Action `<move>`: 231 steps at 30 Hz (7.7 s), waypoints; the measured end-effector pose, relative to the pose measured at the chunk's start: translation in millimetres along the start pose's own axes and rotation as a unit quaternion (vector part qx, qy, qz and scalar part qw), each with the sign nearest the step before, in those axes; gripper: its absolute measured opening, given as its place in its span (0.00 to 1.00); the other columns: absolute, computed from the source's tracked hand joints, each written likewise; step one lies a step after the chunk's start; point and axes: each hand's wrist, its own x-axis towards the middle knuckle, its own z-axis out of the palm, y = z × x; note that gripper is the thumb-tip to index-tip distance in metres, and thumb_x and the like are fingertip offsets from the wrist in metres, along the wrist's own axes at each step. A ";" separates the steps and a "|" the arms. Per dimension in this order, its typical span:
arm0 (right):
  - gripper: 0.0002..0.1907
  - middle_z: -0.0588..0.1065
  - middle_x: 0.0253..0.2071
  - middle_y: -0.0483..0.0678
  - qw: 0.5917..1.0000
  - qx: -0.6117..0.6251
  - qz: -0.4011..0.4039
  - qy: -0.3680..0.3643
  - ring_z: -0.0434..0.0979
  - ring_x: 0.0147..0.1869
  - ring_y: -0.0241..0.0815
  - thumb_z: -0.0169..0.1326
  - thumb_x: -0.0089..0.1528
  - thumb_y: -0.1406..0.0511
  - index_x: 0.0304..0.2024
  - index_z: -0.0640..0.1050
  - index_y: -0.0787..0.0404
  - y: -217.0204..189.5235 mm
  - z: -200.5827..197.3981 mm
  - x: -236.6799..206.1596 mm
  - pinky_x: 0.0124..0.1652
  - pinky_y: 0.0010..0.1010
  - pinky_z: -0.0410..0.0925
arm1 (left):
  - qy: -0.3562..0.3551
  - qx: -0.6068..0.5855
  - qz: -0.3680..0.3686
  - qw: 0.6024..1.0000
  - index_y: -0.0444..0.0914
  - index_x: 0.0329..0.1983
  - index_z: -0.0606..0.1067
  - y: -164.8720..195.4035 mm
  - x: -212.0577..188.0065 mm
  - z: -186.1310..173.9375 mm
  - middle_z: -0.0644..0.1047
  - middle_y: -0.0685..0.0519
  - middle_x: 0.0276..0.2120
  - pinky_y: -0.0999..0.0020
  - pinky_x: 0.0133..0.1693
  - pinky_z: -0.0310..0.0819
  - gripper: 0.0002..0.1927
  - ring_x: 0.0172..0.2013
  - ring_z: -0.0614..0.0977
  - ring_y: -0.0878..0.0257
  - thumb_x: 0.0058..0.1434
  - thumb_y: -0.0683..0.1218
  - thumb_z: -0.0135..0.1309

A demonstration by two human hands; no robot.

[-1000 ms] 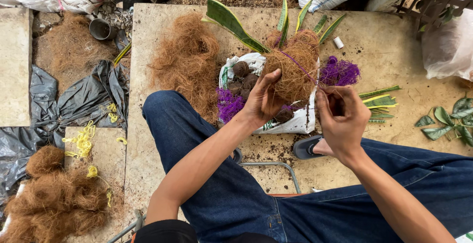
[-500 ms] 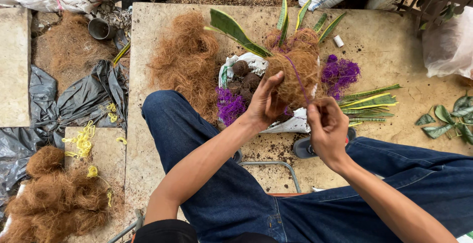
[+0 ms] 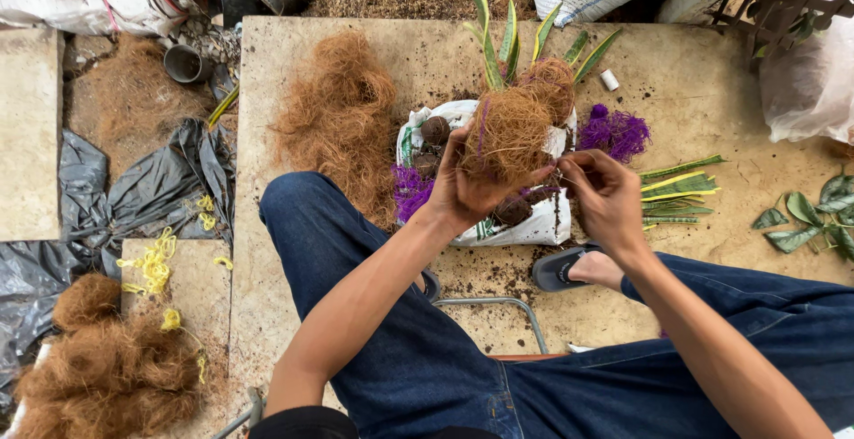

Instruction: The person wraps a snake plant cutting in coconut coir and secures it with purple string. They then place the wrapped plant into a white bag containing soil and other wrapped plants, and add more soil around it.

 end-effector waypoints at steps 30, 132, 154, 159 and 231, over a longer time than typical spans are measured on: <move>0.06 0.75 0.32 0.49 0.937 0.310 -0.099 0.128 0.73 0.28 0.34 0.50 0.77 0.65 0.44 0.74 0.59 -21.0 -47.2 7.5 0.28 0.25 0.67 | 0.142 0.143 -0.025 0.979 0.43 0.69 0.65 6.8 -3.4 3.4 0.72 0.49 0.58 0.52 0.60 0.74 0.47 0.57 0.76 0.53 0.51 0.67 0.65; 0.16 0.67 0.20 0.38 0.988 0.059 0.114 -0.089 0.58 0.23 0.28 0.55 0.68 0.57 0.40 0.84 0.64 13.8 20.0 21.0 0.24 0.26 0.51 | 0.101 0.052 0.077 0.991 0.44 0.69 0.64 10.1 21.4 -30.4 0.71 0.52 0.64 0.56 0.71 0.61 0.40 0.67 0.67 0.55 0.56 0.56 0.67; 0.15 0.60 0.20 0.34 0.875 0.371 0.298 -0.091 0.53 0.19 0.29 0.59 0.67 0.56 0.30 0.73 0.55 34.1 -28.5 46.9 0.20 0.25 0.50 | 0.113 0.304 -0.092 0.941 0.48 0.77 0.48 8.1 6.4 -3.1 0.67 0.44 0.63 0.46 0.58 0.74 0.52 0.60 0.73 0.49 0.52 0.58 0.59; 0.11 0.65 0.22 0.37 0.873 0.402 0.264 -0.084 0.58 0.23 0.29 0.56 0.66 0.59 0.36 0.79 0.59 21.4 -41.8 49.0 0.23 0.23 0.52 | 0.087 0.405 -0.068 0.908 0.46 0.82 0.47 7.1 13.9 -13.8 0.63 0.37 0.66 0.43 0.62 0.71 0.55 0.69 0.64 0.47 0.54 0.57 0.60; 0.16 0.78 0.27 0.41 0.990 0.029 0.086 -0.111 0.67 0.29 0.27 0.60 0.63 0.58 0.39 0.84 0.65 -18.1 -15.4 11.3 0.28 0.22 0.61 | 0.109 0.038 0.017 0.993 0.41 0.72 0.64 -1.4 27.8 -32.8 0.71 0.48 0.66 0.58 0.67 0.68 0.49 0.64 0.74 0.54 0.56 0.74 0.56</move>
